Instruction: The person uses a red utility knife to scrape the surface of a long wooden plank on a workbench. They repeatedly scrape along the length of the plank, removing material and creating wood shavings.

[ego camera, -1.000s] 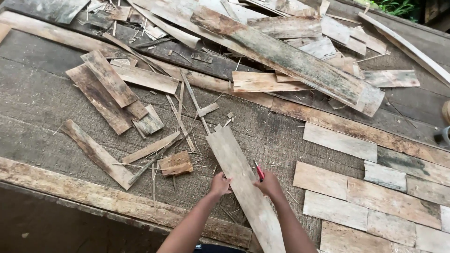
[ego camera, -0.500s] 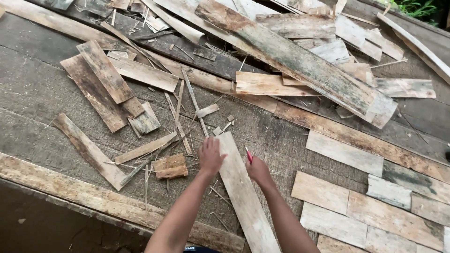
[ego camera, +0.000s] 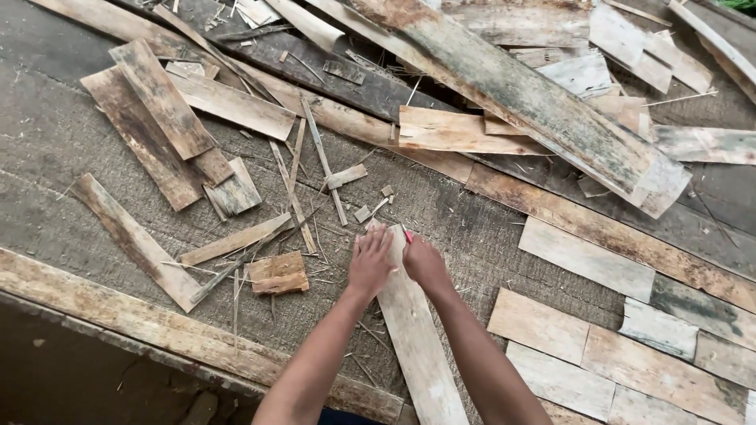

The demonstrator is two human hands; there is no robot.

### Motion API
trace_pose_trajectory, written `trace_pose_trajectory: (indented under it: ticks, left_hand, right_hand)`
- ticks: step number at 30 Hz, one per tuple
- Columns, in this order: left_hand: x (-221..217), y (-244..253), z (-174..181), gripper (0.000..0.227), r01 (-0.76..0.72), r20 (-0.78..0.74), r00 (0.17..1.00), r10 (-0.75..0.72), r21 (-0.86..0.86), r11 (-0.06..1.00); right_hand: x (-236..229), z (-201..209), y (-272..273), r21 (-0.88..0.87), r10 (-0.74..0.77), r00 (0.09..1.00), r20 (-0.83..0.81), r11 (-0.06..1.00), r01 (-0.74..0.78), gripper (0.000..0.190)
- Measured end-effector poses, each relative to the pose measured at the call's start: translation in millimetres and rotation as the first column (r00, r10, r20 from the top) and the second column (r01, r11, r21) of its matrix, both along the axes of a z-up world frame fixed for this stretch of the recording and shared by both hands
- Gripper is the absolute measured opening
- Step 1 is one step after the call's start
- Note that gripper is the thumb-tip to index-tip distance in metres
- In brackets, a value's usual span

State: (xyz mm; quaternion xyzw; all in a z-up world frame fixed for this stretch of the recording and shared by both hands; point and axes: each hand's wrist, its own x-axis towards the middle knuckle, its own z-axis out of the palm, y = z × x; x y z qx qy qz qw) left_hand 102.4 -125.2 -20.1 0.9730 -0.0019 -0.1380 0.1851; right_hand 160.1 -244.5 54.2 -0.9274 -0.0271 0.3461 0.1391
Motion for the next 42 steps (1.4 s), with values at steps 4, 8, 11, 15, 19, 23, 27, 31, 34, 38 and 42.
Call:
trace_pose_trajectory:
  ticks: [4, 8, 11, 15, 19, 23, 27, 31, 34, 38, 42]
  left_hand:
    - [-1, -1, -6, 0.088, -0.004, -0.02, 1.0, 0.004, -0.014, 1.0]
    - [-2, -1, -6, 0.085, 0.0, -0.022, 1.0, -0.001, -0.02, 1.0]
    - [-3, -2, -5, 0.086, 0.007, -0.029, 1.0, -0.007, -0.012, 1.0]
    - [-1, -3, -7, 0.086, 0.0, -0.058, 0.998, -0.002, -0.022, 1.0]
    - [0, -4, 0, 0.087, -0.004, -0.065, 0.998, 0.002, -0.021, 1.0]
    - [-1, -5, 3, 0.085, -0.012, -0.093, 0.996, 0.01, -0.018, 1.0]
    - [0, -6, -6, 0.086, -0.018, -0.074, 0.997, 0.016, -0.026, 0.999]
    - [1, -6, 0, 0.085, -0.022, -0.075, 0.997, 0.02, -0.029, 0.999]
    - [1, -8, 0, 0.083, -0.029, -0.073, 0.997, 0.026, -0.036, 0.999]
    - [1, -10, -12, 0.084, -0.032, -0.027, 0.999, 0.032, -0.017, 0.999]
    - [3, -11, -22, 0.086, -0.037, -0.033, 0.999, 0.037, -0.015, 0.999]
  right_hand:
    - [1, -35, -2, -0.027, 0.064, 0.998, 0.021, 0.998, -0.063, 0.043]
    - [-4, -35, 1, -0.046, 0.054, 0.998, 0.014, 0.998, -0.053, 0.041]
    - [-6, -28, 4, -0.039, 0.041, 0.999, 0.01, 0.998, -0.04, 0.041]
    - [-4, -24, 3, -0.039, 0.038, 0.999, 0.013, 0.999, -0.038, 0.041]
    - [-1, -36, -3, -0.044, 0.047, 0.999, 0.017, 0.998, -0.046, 0.043]
    - [-1, -35, -2, -0.04, 0.044, 0.999, 0.012, 0.998, -0.043, 0.041]
    - [1, -37, -1, -0.047, 0.041, 0.999, 0.015, 0.998, -0.04, 0.041]
    - [2, -37, -1, -0.057, 0.064, 0.998, 0.008, 0.996, -0.063, 0.04]
    - [4, -46, -5, -0.048, 0.061, 0.998, 0.016, 0.997, -0.06, 0.041]
    - [3, -48, -4, -0.042, 0.071, 0.997, 0.016, 0.997, -0.07, 0.041]
    - [5, -38, -2, -0.039, 0.089, 0.995, 0.034, 0.995, -0.087, 0.041]
